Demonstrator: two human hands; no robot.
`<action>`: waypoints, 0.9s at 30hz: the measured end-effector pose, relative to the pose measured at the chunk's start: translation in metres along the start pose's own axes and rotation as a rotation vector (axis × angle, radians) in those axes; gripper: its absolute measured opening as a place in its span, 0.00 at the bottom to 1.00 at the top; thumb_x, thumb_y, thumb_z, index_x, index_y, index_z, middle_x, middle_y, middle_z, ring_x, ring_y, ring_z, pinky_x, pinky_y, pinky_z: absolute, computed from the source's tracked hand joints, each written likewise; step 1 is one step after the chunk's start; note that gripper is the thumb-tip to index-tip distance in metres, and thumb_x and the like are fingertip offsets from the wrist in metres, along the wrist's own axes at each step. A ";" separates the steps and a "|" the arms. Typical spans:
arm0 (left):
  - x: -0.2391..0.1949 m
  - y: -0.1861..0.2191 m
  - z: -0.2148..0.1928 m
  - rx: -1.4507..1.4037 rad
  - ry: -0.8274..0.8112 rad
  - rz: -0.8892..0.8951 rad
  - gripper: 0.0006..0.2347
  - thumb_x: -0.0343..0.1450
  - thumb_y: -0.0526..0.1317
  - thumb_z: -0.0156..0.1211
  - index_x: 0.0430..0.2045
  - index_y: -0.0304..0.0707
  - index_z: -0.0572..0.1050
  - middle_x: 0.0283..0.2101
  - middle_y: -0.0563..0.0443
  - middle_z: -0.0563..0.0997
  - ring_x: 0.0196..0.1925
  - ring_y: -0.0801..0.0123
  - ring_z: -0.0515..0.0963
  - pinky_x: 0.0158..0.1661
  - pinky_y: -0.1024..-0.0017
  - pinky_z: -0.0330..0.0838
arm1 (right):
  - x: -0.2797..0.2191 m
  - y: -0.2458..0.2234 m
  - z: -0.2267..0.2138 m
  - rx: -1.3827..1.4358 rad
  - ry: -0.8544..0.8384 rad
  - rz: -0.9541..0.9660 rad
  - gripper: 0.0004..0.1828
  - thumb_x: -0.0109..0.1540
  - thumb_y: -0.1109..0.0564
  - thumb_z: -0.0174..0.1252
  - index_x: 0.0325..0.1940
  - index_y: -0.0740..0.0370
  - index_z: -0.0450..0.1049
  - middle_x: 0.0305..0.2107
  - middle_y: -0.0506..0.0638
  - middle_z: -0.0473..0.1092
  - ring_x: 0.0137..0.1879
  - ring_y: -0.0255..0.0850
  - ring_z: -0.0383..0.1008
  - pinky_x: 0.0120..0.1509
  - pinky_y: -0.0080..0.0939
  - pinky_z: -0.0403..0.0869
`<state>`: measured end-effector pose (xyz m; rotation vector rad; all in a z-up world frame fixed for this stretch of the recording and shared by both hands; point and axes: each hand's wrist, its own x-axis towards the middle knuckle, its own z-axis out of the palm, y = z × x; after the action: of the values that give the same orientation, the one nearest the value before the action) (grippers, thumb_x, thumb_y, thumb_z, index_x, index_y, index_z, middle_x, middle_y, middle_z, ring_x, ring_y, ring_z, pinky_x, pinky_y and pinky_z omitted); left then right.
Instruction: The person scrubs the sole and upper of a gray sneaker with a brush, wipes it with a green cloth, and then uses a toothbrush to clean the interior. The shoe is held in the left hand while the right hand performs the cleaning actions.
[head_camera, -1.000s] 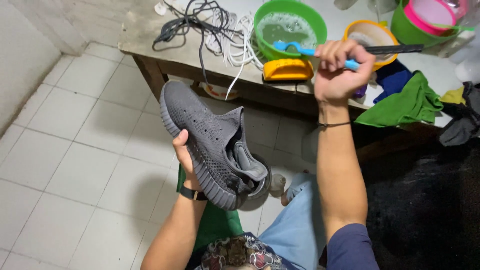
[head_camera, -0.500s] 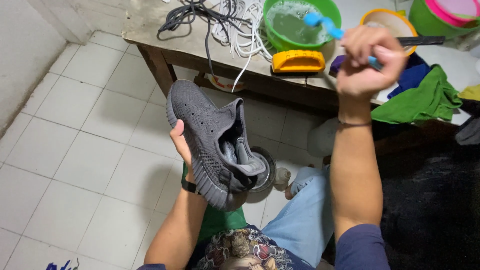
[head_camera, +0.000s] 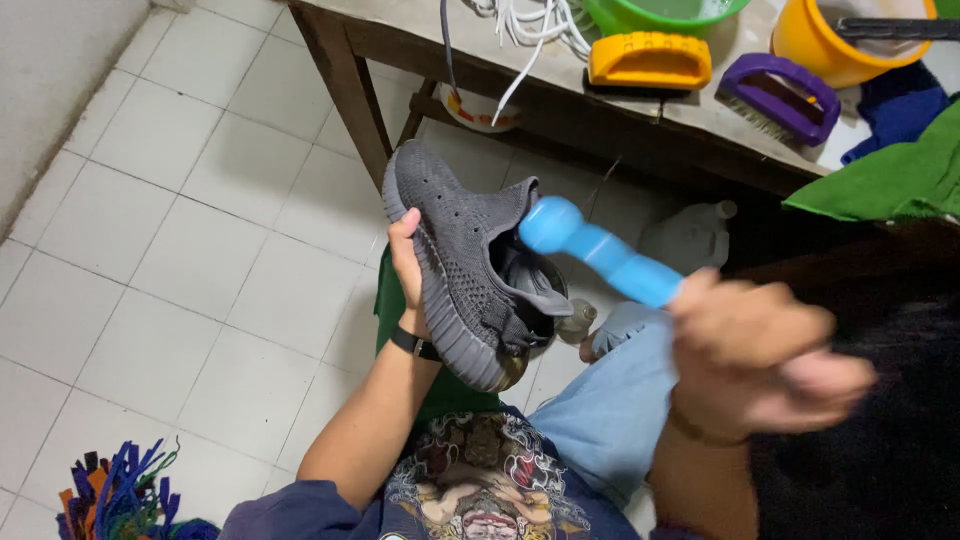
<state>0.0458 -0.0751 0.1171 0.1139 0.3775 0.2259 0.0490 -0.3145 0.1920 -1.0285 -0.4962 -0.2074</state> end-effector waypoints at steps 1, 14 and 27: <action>0.003 -0.013 -0.013 0.001 0.005 -0.003 0.17 0.66 0.49 0.58 0.41 0.35 0.77 0.41 0.42 0.82 0.43 0.54 0.80 0.49 0.62 0.75 | -0.007 0.019 0.000 -0.002 0.004 0.004 0.17 0.62 0.37 0.38 0.23 0.43 0.57 0.20 0.36 0.49 0.26 0.31 0.46 0.44 0.44 0.56; -0.037 -0.042 -0.073 0.341 0.048 -0.231 0.20 0.65 0.46 0.56 0.49 0.40 0.77 0.48 0.42 0.82 0.44 0.59 0.82 0.50 0.59 0.78 | -0.089 0.089 -0.028 -0.073 -0.548 -0.211 0.14 0.57 0.52 0.44 0.16 0.47 0.56 0.13 0.39 0.47 0.17 0.36 0.48 0.24 0.39 0.57; -0.030 0.001 -0.057 0.242 -0.069 -0.498 0.19 0.70 0.44 0.55 0.48 0.25 0.75 0.46 0.34 0.82 0.46 0.49 0.82 0.48 0.61 0.77 | -0.055 0.029 0.028 -0.396 -1.056 -0.344 0.13 0.59 0.58 0.41 0.21 0.56 0.50 0.17 0.50 0.48 0.23 0.47 0.47 0.31 0.51 0.49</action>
<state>-0.0033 -0.0775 0.0752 0.2604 0.3521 -0.3159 0.0040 -0.2789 0.1542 -1.3979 -1.6456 -0.0466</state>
